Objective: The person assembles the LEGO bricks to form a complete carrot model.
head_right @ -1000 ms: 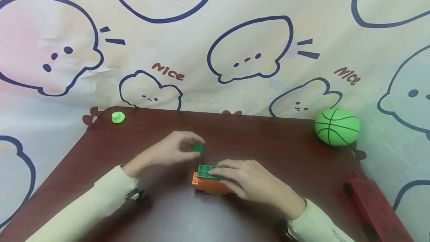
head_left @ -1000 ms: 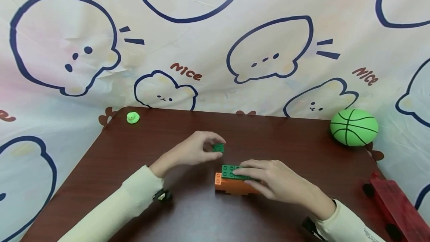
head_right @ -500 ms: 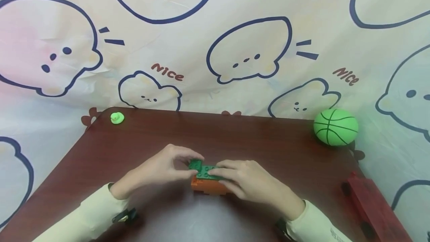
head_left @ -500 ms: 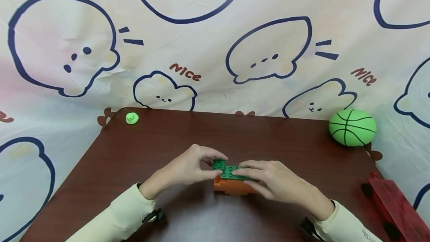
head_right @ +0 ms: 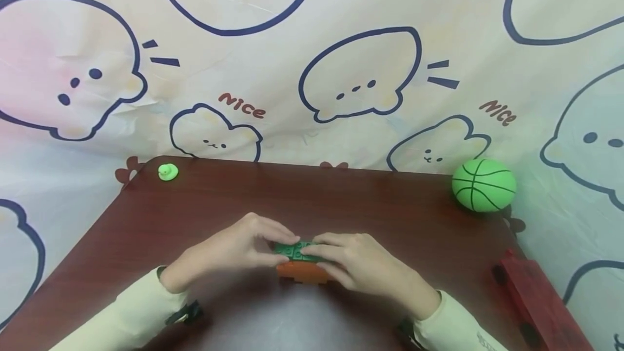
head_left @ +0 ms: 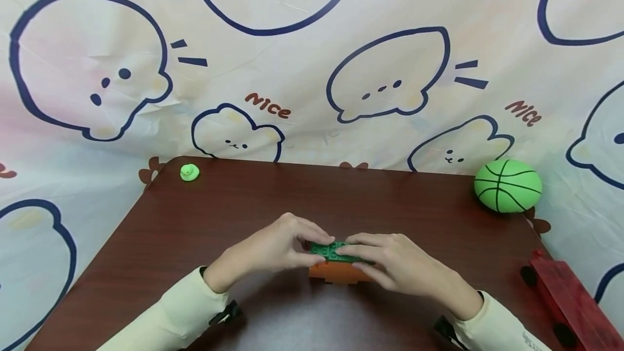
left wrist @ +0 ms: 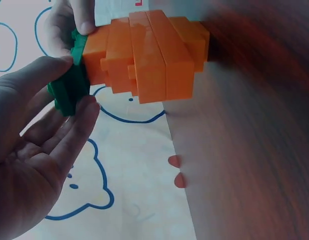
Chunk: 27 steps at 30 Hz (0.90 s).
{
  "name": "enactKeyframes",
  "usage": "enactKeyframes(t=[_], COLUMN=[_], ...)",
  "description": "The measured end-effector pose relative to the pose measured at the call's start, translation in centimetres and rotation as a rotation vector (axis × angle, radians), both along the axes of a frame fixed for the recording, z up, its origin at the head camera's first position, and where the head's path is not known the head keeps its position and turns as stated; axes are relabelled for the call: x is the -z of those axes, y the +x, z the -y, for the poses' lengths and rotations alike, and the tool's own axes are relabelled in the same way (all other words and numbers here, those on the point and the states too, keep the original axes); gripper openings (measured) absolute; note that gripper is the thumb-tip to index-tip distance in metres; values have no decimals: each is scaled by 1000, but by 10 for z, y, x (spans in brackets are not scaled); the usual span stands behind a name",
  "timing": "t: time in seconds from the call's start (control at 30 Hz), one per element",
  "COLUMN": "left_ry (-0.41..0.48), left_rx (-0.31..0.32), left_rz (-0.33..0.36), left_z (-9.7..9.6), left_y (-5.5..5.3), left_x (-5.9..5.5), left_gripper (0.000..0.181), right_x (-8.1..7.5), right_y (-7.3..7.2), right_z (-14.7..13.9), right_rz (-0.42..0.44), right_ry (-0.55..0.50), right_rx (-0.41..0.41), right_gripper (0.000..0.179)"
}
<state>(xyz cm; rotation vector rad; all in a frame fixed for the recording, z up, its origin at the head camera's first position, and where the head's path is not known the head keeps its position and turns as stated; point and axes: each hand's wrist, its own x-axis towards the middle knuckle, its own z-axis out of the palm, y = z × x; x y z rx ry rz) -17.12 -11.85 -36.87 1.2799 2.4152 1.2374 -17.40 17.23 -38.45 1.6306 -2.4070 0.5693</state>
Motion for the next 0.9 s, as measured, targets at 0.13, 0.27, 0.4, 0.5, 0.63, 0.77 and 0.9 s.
enactKeyframes(t=[0.13, 0.27, 0.4, 0.5, 0.63, 0.77, 0.9], left_ry=[3, -24, -70, -38, 35, 60, 124], left_rx=[4, 0, -15, -38, -73, -95, -118], left_rz=[-31, -100, -261, -318, -289, -294, -324], left_z=[2, 2, 1, 0, -1, -7, -11], left_y=[2, 5, 11, 14, 9, -2, -11], left_x=[1, 8, 27, 39, 43, 43, 43], left_gripper=[34, 33, 30, 31, 34, 29, 24], right_x=[0, 1, 4, 8, 11, 14, 19], right_y=[0, 0, 0, -3, -10, -16, -21], right_z=[2, 7, 12, 11, 11, 9, 8], right_rz=[-16, -69, -122, -117, -104, -121, -95], right_ry=[-7, -18, -22, -38, -54, -85, -170], right_rx=[-8, -22, -52, -58, -38, -19, -23], right_gripper=[46, 40, 27, 22, 22, 23, 28])
